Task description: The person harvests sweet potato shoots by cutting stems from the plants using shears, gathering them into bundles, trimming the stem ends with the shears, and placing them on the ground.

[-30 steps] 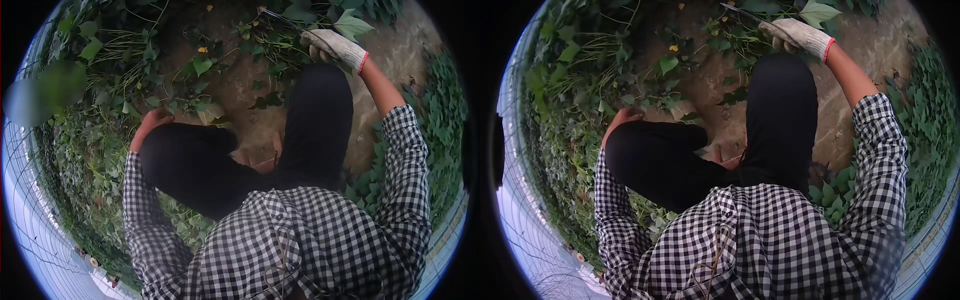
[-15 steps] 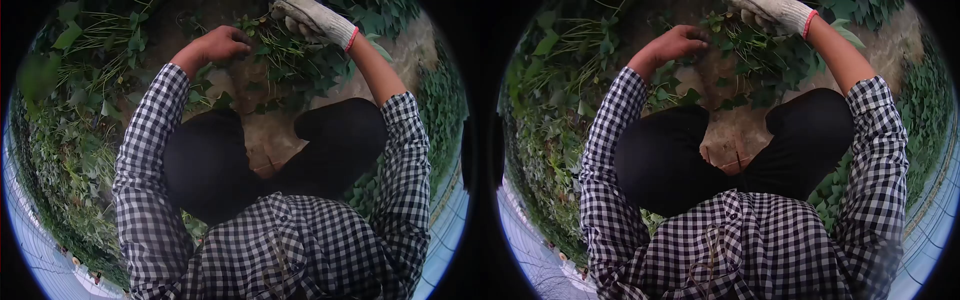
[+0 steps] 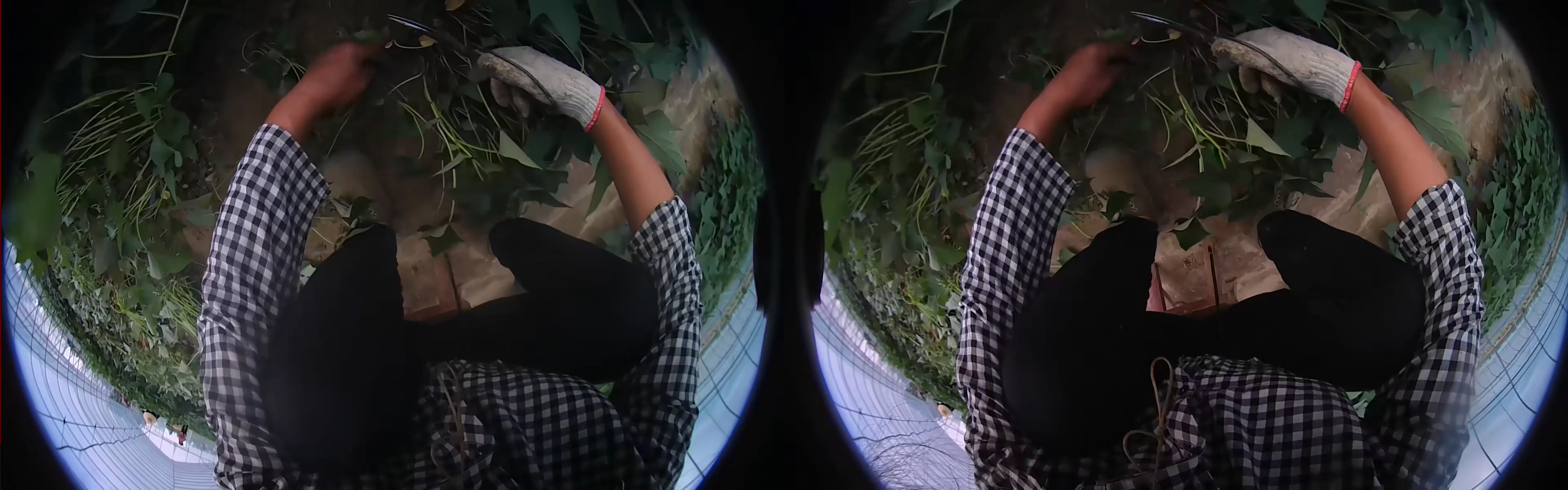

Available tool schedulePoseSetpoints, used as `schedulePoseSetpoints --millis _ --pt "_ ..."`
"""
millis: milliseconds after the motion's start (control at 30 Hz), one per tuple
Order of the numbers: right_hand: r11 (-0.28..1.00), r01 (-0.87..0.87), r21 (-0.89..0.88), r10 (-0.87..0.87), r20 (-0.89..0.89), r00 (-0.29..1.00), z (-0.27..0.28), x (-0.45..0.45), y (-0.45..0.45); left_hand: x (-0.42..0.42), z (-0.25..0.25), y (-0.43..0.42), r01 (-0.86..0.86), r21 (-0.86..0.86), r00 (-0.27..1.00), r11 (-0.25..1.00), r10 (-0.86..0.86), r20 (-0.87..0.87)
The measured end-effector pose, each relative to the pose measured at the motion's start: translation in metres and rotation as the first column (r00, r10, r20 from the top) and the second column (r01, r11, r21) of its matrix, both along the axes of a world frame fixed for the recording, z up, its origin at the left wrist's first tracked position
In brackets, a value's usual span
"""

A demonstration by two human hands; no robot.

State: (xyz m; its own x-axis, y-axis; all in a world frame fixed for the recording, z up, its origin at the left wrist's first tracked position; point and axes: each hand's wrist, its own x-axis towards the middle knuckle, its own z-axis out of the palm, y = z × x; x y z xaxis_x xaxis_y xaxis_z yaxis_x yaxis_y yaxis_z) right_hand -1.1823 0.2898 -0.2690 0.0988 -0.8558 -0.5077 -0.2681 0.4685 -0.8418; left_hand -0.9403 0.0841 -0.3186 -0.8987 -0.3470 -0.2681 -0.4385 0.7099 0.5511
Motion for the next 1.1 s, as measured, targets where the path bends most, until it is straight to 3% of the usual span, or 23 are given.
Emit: schedulePoseSetpoints --millis 133,233,333,433,633,733,833,933,1033,1100 --pt "0.998 -0.016 0.054 0.020 -0.091 0.996 -0.015 -0.013 0.015 0.006 0.001 -0.005 -0.142 0.230 0.972 0.963 0.179 -0.149" --pt "0.998 0.059 0.020 -0.059 -0.028 0.998 -0.019 -0.006 0.021 0.015 -0.005 -0.003 -0.279 0.284 0.933 0.917 0.329 -0.145" --pt "0.993 0.012 0.117 -0.015 0.027 1.000 -0.015 0.003 0.007 0.026 -0.001 -0.006 -0.342 0.051 0.939 0.938 0.344 -0.021" --pt "0.978 -0.037 0.205 0.045 -0.032 0.998 -0.006 0.013 0.002 0.025 0.003 -0.001 -0.380 -0.030 0.925 0.925 0.381 0.021" --pt "0.979 0.043 0.198 -0.048 0.019 0.999 -0.011 0.011 0.016 0.023 -0.012 0.001 -0.453 0.195 0.889 0.870 0.456 0.034" --pt "0.978 0.044 0.206 -0.050 0.026 0.998 -0.013 0.012 0.016 0.022 -0.025 0.000 -0.452 0.211 0.888 0.867 0.459 0.020" --pt "0.976 0.027 0.218 -0.037 0.043 0.998 -0.014 0.010 0.019 0.002 0.006 0.011 -0.416 0.048 0.893 0.908 0.399 0.206" --pt "0.974 0.006 0.227 -0.028 0.095 0.995 -0.015 0.016 0.019 -0.011 -0.009 0.011 -0.285 -0.148 0.909 0.947 0.316 0.273" --pt "0.977 -0.014 0.215 -0.009 0.104 0.995 -0.023 0.014 0.021 -0.019 -0.004 -0.009 -0.284 -0.035 0.907 0.958 0.280 0.316" --pt "0.972 -0.007 0.233 -0.017 0.101 0.995 -0.021 0.016 0.021 -0.014 -0.003 0.017 -0.491 0.302 0.871 0.817 0.470 0.145"
